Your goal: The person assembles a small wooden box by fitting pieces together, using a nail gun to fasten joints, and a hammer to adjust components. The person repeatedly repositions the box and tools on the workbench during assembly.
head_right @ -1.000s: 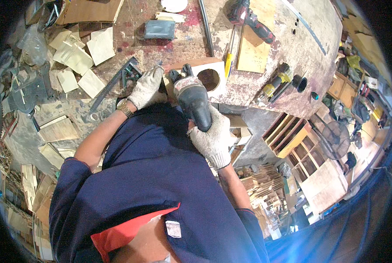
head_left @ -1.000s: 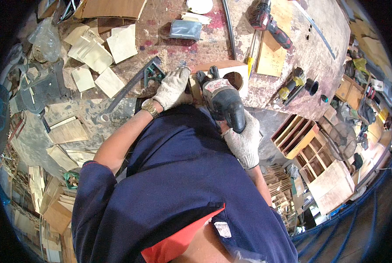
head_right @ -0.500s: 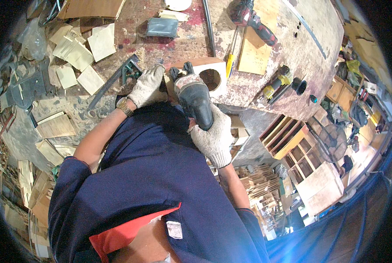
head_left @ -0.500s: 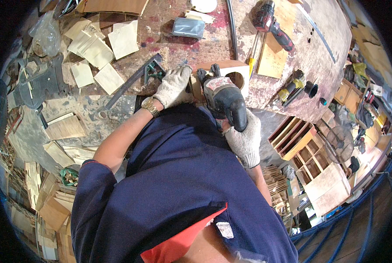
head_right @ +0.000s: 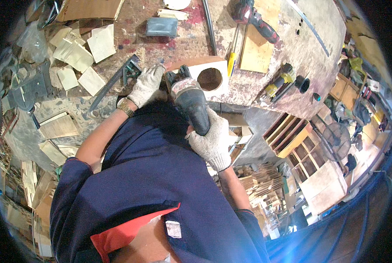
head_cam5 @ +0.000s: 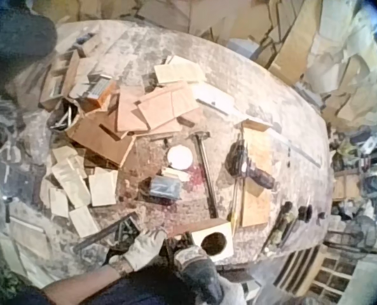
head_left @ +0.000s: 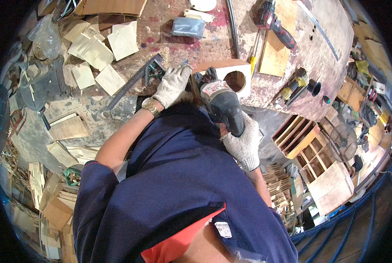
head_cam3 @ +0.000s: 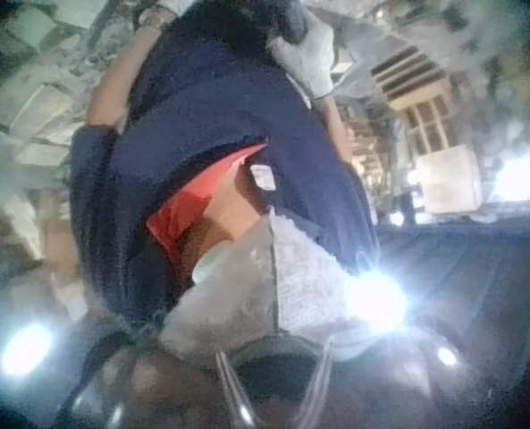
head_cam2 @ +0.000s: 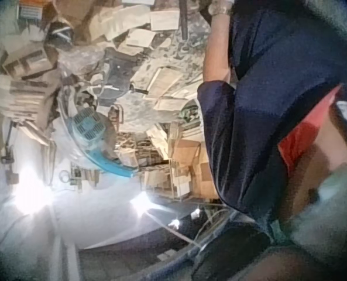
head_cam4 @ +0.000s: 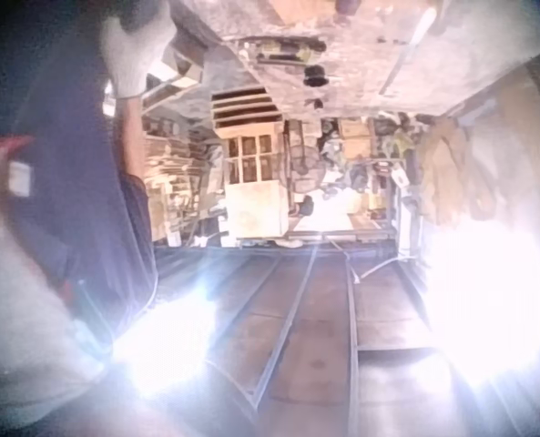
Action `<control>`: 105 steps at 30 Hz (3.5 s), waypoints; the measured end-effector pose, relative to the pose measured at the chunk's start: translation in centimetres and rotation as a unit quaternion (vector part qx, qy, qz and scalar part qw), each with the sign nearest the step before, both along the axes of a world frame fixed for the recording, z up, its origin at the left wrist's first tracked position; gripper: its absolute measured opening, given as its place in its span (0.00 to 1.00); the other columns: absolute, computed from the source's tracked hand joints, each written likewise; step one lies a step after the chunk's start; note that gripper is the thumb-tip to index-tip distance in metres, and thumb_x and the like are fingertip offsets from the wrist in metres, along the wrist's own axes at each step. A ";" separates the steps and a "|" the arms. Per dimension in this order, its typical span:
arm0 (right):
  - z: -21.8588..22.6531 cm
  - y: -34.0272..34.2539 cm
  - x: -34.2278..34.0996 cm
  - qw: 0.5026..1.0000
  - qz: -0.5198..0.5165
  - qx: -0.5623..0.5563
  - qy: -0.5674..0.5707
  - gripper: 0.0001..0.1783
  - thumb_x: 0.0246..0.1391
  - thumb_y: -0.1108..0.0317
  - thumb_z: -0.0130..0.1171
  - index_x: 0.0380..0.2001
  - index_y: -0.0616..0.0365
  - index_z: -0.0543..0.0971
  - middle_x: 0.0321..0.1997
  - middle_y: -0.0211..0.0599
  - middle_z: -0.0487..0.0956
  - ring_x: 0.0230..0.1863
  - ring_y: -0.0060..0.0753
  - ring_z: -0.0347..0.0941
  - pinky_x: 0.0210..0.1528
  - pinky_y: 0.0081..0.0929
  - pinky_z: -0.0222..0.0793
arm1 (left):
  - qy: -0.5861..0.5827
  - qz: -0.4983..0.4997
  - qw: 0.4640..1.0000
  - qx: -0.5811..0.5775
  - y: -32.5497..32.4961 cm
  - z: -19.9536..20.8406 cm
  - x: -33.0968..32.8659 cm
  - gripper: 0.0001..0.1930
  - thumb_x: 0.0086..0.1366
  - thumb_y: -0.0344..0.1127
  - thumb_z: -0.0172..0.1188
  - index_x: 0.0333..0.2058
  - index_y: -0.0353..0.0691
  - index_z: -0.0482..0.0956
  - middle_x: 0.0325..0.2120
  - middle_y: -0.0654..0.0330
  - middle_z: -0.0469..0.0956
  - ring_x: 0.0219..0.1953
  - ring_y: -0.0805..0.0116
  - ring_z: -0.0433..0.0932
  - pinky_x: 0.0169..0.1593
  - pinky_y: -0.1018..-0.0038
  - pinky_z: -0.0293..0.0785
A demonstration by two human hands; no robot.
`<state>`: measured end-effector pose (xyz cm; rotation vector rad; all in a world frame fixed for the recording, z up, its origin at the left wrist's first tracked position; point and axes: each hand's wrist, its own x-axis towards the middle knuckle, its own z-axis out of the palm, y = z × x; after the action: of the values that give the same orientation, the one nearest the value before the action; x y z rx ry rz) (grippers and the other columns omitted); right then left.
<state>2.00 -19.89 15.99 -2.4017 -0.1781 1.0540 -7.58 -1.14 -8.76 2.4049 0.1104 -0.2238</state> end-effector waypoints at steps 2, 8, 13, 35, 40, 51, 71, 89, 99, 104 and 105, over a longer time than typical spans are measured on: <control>-0.1 0.0 -0.1 1.000 -0.004 0.004 0.002 0.22 0.44 0.67 0.68 0.44 0.64 0.85 0.33 0.53 0.86 0.35 0.49 0.87 0.42 0.39 0.80 | 0.022 -0.010 1.000 0.004 0.0 -0.5 0.1 0.31 0.65 0.35 0.66 0.66 0.40 0.71 0.64 0.50 0.77 0.67 0.51 0.75 0.67 0.55 0.71; -0.3 0.1 -0.7 1.000 0.000 -0.019 0.013 0.26 0.43 0.66 0.68 0.48 0.64 0.84 0.33 0.54 0.86 0.36 0.53 0.87 0.44 0.40 0.80 | 0.014 -0.051 0.996 0.067 0.2 -0.7 0.0 0.27 0.68 0.38 0.59 0.65 0.38 0.74 0.66 0.47 0.75 0.70 0.49 0.72 0.73 0.51 0.64; -0.3 0.7 -1.2 1.000 0.003 -0.005 0.004 0.26 0.43 0.66 0.68 0.48 0.65 0.84 0.34 0.54 0.86 0.37 0.55 0.87 0.45 0.41 0.80 | 0.029 -0.087 0.991 0.093 0.3 -1.1 -0.1 0.31 0.68 0.39 0.59 0.69 0.36 0.72 0.69 0.45 0.73 0.73 0.49 0.69 0.76 0.50 0.60; 0.0 2.4 -1.5 1.000 -0.017 -0.013 -0.007 0.23 0.44 0.68 0.68 0.46 0.66 0.83 0.32 0.55 0.85 0.36 0.55 0.87 0.42 0.41 0.79 | -0.034 -0.109 0.991 0.071 0.6 -2.0 -0.4 0.40 0.52 0.53 0.75 0.61 0.38 0.78 0.67 0.41 0.73 0.72 0.41 0.67 0.74 0.43 0.60; 0.5 2.0 -1.6 0.998 -0.026 -0.045 0.026 0.26 0.44 0.66 0.68 0.48 0.66 0.84 0.34 0.58 0.86 0.38 0.59 0.87 0.44 0.42 0.80 | 0.048 -0.139 0.989 0.036 2.4 0.1 0.7 0.38 0.55 0.49 0.74 0.62 0.37 0.77 0.66 0.44 0.73 0.72 0.47 0.68 0.74 0.49 0.61; 0.9 -0.1 -3.0 0.995 -0.076 -0.043 -0.044 0.28 0.43 0.67 0.67 0.50 0.66 0.83 0.34 0.59 0.86 0.39 0.62 0.87 0.45 0.43 0.81 | 0.191 -0.092 0.937 -0.278 6.4 3.5 10.4 0.19 0.71 0.30 0.57 0.58 0.37 0.82 0.44 0.54 0.87 0.47 0.69 0.83 0.53 0.68 0.80; 2.0 -1.5 -2.1 0.999 -0.017 -0.043 -0.024 0.29 0.39 0.65 0.68 0.49 0.64 0.84 0.36 0.60 0.86 0.40 0.66 0.85 0.47 0.47 0.80 | 0.151 -0.051 0.930 -0.332 5.9 1.6 9.1 0.19 0.73 0.28 0.55 0.61 0.36 0.81 0.51 0.55 0.86 0.50 0.68 0.83 0.58 0.68 0.78; 6.2 -10.4 -1.1 0.994 -0.041 0.051 -0.082 0.21 0.45 0.69 0.72 0.45 0.62 0.86 0.34 0.41 0.87 0.35 0.33 0.83 0.42 0.32 0.77 | 0.164 0.040 0.985 -0.031 0.0 6.8 6.8 0.29 0.65 0.50 0.65 0.59 0.43 0.70 0.43 0.39 0.84 0.47 0.34 0.84 0.51 0.44 0.82; 7.0 -11.9 3.1 0.994 -0.014 0.103 -0.045 0.15 0.46 0.64 0.71 0.38 0.60 0.86 0.31 0.38 0.86 0.32 0.31 0.82 0.40 0.30 0.76 | -0.213 0.407 0.883 -0.100 -2.3 5.6 7.8 0.33 0.60 0.36 0.70 0.63 0.32 0.74 0.58 0.43 0.79 0.60 0.44 0.79 0.65 0.55 0.75; 5.6 -10.2 6.9 0.987 0.135 0.083 -0.037 0.19 0.41 0.67 0.68 0.39 0.63 0.85 0.30 0.43 0.85 0.30 0.37 0.82 0.39 0.34 0.76 | 0.171 0.333 0.921 -0.106 -9.1 7.3 0.4 0.46 0.59 0.56 0.77 0.65 0.30 0.67 0.58 0.36 0.73 0.63 0.37 0.75 0.67 0.50 0.72; 5.9 -9.8 7.6 0.984 0.167 0.046 -0.032 0.23 0.38 0.68 0.66 0.41 0.64 0.84 0.29 0.48 0.84 0.30 0.42 0.82 0.40 0.36 0.77 | 0.148 0.287 0.938 -0.124 -9.3 6.9 0.1 0.48 0.59 0.61 0.75 0.64 0.27 0.68 0.58 0.35 0.73 0.64 0.36 0.74 0.68 0.49 0.70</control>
<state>9.59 -29.71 21.92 -2.3738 -0.6576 1.0859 -7.50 -10.46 -1.82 1.9738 0.8571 -0.3017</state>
